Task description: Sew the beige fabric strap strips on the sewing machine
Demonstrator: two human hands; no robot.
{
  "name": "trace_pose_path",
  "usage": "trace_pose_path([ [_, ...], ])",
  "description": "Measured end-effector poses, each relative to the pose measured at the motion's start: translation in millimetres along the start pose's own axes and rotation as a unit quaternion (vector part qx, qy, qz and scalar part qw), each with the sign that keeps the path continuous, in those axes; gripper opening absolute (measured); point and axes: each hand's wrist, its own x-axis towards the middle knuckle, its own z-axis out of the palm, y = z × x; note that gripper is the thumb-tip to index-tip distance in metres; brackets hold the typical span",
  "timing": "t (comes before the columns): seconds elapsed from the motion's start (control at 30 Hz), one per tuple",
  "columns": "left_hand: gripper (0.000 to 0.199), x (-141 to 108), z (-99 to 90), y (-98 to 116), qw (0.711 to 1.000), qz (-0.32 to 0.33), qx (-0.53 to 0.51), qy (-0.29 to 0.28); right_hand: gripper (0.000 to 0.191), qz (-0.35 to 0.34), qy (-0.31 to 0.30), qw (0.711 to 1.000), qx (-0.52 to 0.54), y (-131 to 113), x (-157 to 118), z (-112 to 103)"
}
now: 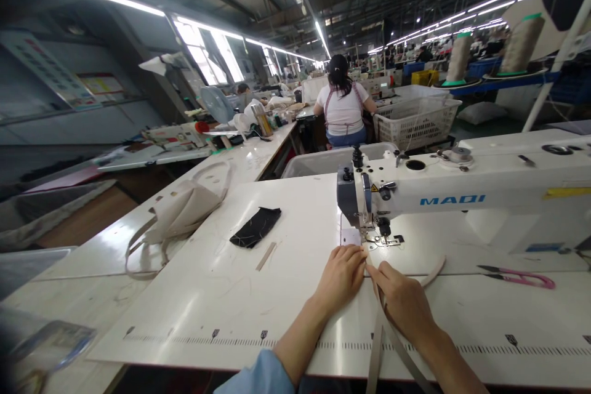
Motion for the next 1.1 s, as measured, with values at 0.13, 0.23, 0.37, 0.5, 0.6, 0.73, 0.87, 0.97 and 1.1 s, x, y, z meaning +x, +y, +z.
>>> trace_pose_path([
  [0.13, 0.026, 0.4, 0.6, 0.6, 1.000, -0.006, 0.010, -0.007, 0.040, -0.015, 0.011, 1.000, -0.008, -0.4, 1.4, -2.6],
  [0.23, 0.026, 0.4, 0.4, 1.4, 1.000, -0.014, 0.017, -0.011, 0.042, -0.018, 0.031, 0.999, -0.007, -1.5, 4.0, -5.0],
  [0.37, 0.031, 0.8, 0.2, 1.3, 0.999, -0.019, 0.021, -0.017, 0.039, 0.018, 0.038, 0.999, -0.007, -3.4, 8.0, -6.9],
  [0.5, 0.035, 1.1, -0.1, -1.0, 1.000, -0.014, 0.008, -0.025, 0.031, 0.018, 0.054, 0.998, -0.015, -6.5, 8.8, -8.1],
  [0.6, 0.032, 0.4, -0.6, -3.4, 0.999, -0.002, -0.011, -0.032, 0.031, 0.002, 0.073, 0.997, -0.009, -8.0, 7.8, -7.2],
  [0.73, 0.032, -1.7, 0.6, -6.9, 0.999, 0.010, -0.033, -0.032, 0.029, -0.022, 0.076, 0.997, 0.017, -9.3, 6.4, -4.4],
  [0.87, 0.027, -3.4, 2.5, -8.0, 0.999, 0.010, -0.044, -0.014, 0.019, -0.109, 0.109, 0.983, 0.098, -14.4, -4.3, -5.2],
  [0.97, 0.018, -3.9, 2.6, -6.1, 0.999, 0.015, -0.045, 0.010, 0.018, -0.141, 0.146, 0.969, 0.140, -17.5, -19.8, -7.0],
  [1.1, 0.011, -3.8, 0.9, -3.1, 0.999, 0.020, -0.031, 0.006, 0.025, -0.084, 0.101, 0.986, 0.103, -14.4, -33.2, -5.4],
])
